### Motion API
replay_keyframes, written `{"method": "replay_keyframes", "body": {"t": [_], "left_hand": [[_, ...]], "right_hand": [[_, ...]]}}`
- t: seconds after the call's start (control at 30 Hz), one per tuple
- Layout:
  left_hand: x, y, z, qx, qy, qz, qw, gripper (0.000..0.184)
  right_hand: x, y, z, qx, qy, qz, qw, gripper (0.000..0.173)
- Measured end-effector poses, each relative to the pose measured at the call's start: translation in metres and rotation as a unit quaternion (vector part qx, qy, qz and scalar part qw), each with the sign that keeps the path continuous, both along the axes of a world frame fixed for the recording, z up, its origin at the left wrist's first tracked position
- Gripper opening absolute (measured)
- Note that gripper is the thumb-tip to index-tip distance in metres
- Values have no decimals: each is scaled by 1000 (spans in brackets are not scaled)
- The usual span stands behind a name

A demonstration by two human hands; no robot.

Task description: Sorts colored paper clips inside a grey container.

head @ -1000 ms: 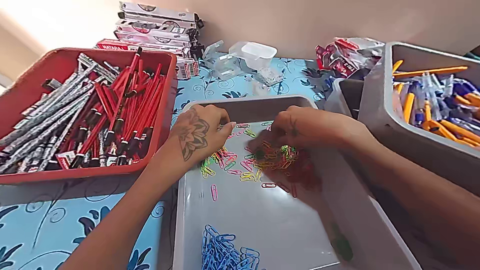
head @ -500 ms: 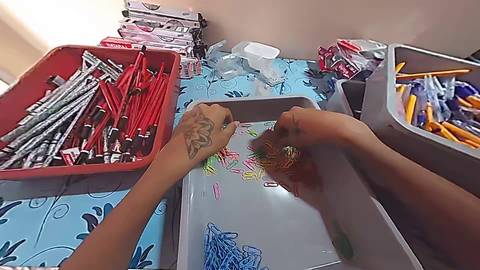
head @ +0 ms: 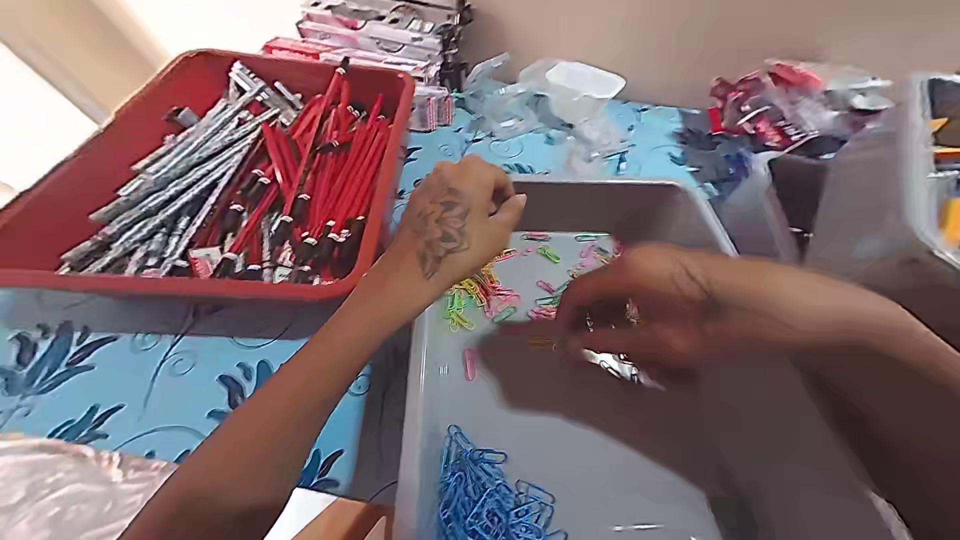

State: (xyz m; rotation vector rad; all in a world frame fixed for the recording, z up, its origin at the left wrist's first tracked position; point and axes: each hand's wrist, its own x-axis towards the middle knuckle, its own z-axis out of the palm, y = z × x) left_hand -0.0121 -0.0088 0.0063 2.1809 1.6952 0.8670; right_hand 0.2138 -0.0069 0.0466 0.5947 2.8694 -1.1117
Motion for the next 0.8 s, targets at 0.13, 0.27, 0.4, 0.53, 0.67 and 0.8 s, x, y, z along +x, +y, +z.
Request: {"method": "replay_keyframes", "body": {"t": [0.13,0.27,0.4,0.53,0.67,0.8], "left_hand": [[-1,1,-1,-13,14,-16,1000,26],[0,2,2,31,-9,23,999,23],[-4,5,2,61,-9,78,995,27],[-4,4,1,12,-23,89,996,30],[-4,3,-1,-3,-31,88,996,36],[-5,-3,-2,3,-19,91,996,35]], "right_hand": [[-4,-34,-25,-115,35,103,987,34],[7,-46,-34,63,-5,71,995,40],[-12,-82,-35,109,-64,69,990,73],[-23,-108,-36,6,-22,70,997,48],[-27,-105,-32,125,-4,26,992,41],[-31,-101,-42,108,6,19,994,39]]}}
